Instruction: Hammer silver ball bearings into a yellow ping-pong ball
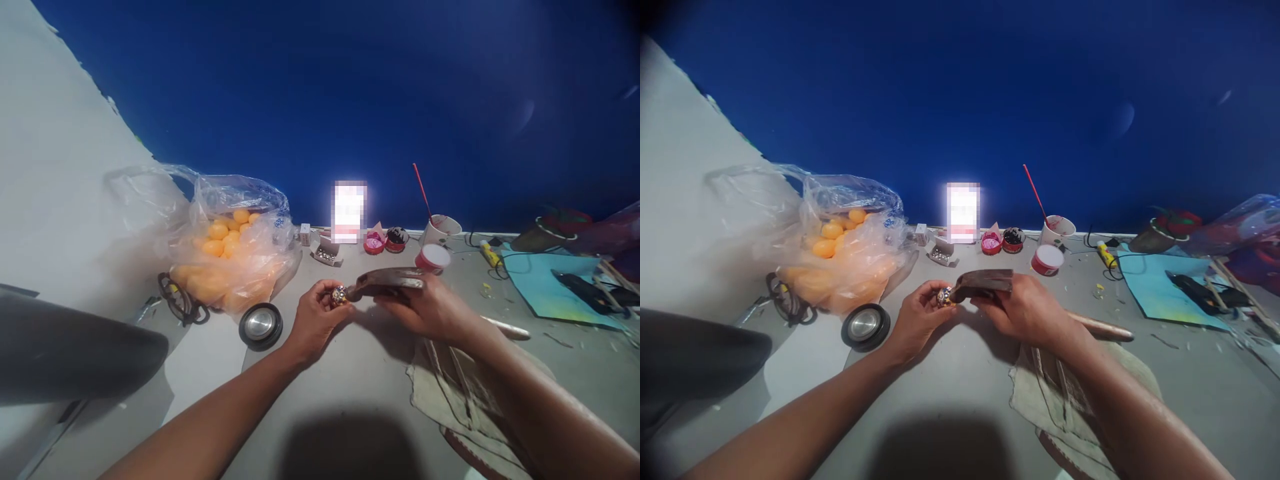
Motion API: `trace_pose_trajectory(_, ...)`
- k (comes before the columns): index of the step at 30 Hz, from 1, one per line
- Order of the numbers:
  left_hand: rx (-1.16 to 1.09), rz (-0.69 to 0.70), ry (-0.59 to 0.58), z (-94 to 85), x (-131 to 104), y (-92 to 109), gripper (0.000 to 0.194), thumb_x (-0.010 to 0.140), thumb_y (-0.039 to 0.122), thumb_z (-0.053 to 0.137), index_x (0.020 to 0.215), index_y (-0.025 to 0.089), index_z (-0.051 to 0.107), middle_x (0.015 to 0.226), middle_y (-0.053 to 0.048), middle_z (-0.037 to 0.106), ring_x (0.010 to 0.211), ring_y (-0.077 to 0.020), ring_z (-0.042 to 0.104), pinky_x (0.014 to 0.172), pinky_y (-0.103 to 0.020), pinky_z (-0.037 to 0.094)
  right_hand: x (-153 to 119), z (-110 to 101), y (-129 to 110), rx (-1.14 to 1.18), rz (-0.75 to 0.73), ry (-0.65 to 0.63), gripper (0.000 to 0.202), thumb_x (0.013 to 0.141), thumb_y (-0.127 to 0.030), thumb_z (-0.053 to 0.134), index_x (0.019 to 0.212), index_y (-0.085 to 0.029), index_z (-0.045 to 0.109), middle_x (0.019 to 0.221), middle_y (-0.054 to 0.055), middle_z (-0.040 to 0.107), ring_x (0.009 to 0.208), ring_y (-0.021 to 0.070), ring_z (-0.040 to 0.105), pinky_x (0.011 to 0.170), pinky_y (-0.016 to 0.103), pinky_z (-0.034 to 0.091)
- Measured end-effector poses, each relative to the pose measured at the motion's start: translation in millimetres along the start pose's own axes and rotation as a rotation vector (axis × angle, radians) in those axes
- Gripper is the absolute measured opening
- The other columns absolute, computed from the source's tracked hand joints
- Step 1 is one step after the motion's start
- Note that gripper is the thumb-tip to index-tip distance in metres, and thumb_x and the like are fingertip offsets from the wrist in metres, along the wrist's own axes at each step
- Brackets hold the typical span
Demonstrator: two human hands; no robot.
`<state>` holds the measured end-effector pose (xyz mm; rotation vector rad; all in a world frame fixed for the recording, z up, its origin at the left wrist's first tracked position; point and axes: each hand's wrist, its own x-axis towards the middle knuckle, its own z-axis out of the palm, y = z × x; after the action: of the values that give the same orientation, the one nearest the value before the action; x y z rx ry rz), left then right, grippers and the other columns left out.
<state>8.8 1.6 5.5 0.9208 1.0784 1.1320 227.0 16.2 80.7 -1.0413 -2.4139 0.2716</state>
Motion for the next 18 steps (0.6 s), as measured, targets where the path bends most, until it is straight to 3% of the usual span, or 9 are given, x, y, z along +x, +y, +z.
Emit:
trace_pose_trajectory(3, 0.209, 0.152, 0.058, -0.3, -3.2, 0.1, 0.038, 0.067, 0.018, 0.081, 0.101, 0.018, 0.066, 0.091, 0.000, 0.066, 0.074, -0.0119, 0.058, 0.072, -0.025, 0.048, -2.0, 0.8, 6.6, -0.111, 0.074, 0.120, 0.030, 0.097, -0.031, 0.059, 0.122, -0.026, 0.074, 0.115, 0.008, 0.078, 0.096, 0.0260, 0.075, 0.081, 0.037, 0.059)
trace_pose_trajectory(5, 0.379, 0.265, 0.111, -0.8, -5.3, 0.2, 0.034, 0.068, 0.012, 0.076, 0.100, 0.020, 0.068, 0.096, 0.000, 0.063, 0.073, -0.0108, 0.055, 0.070, -0.025, 0.047, -3.1, 3.2, 12.8, -0.199, 0.144, 0.152, 0.028, 0.096, -0.035, 0.061, 0.118, -0.026, 0.075, 0.113, 0.007, 0.078, 0.091, 0.0254, 0.074, 0.073, 0.035, 0.056)
trace_pose_trajectory(7, 0.478, 0.321, 0.137, -2.0, -6.6, 0.0, 0.036, 0.070, 0.009, 0.073, 0.103, 0.021, 0.069, 0.101, 0.000, 0.062, 0.072, -0.0107, 0.054, 0.070, -0.025, 0.047, -2.1, 8.0, 18.9, -0.274, 0.221, 0.089, 0.021, 0.092, -0.036, 0.065, 0.106, -0.024, 0.075, 0.101, 0.006, 0.078, 0.081, 0.0229, 0.072, 0.063, 0.031, 0.048)
trace_pose_trajectory(10, 0.513, 0.375, 0.124, -5.0, -6.2, -2.2, 0.038, 0.072, 0.011, 0.074, 0.108, 0.022, 0.070, 0.106, -0.002, 0.061, 0.077, -0.0124, 0.057, 0.073, -0.026, 0.049, 2.9, 18.3, 26.6, -0.368, 0.330, -0.112, 0.013, 0.089, -0.032, 0.067, 0.093, -0.021, 0.071, 0.092, 0.005, 0.075, 0.075, 0.0204, 0.068, 0.057, 0.029, 0.037)
trace_pose_trajectory(14, 0.474, 0.439, 0.085, -8.4, -3.4, -8.9, 0.044, 0.076, 0.015, 0.076, 0.118, 0.023, 0.069, 0.112, -0.005, 0.061, 0.099, -0.0187, 0.063, 0.087, -0.031, 0.052, 9.1, 29.6, 33.6, -0.479, 0.414, -0.236, 0.012, 0.092, -0.030, 0.064, 0.098, -0.020, 0.068, 0.102, 0.008, 0.073, 0.081, 0.0212, 0.067, 0.057, 0.029, 0.030)
trace_pose_trajectory(18, 0.388, 0.422, 0.118, -9.0, -1.6, -15.6, 0.059, 0.075, 0.014, 0.076, 0.130, 0.023, 0.057, 0.109, -0.004, 0.062, 0.094, -0.0174, 0.064, 0.085, -0.031, 0.055, 10.4, 32.7, 36.3, -0.481, 0.475, -0.305, 0.014, 0.094, -0.032, 0.063, 0.101, -0.020, 0.067, 0.106, 0.009, 0.072, 0.083, 0.0223, 0.068, 0.057, 0.029, 0.029)
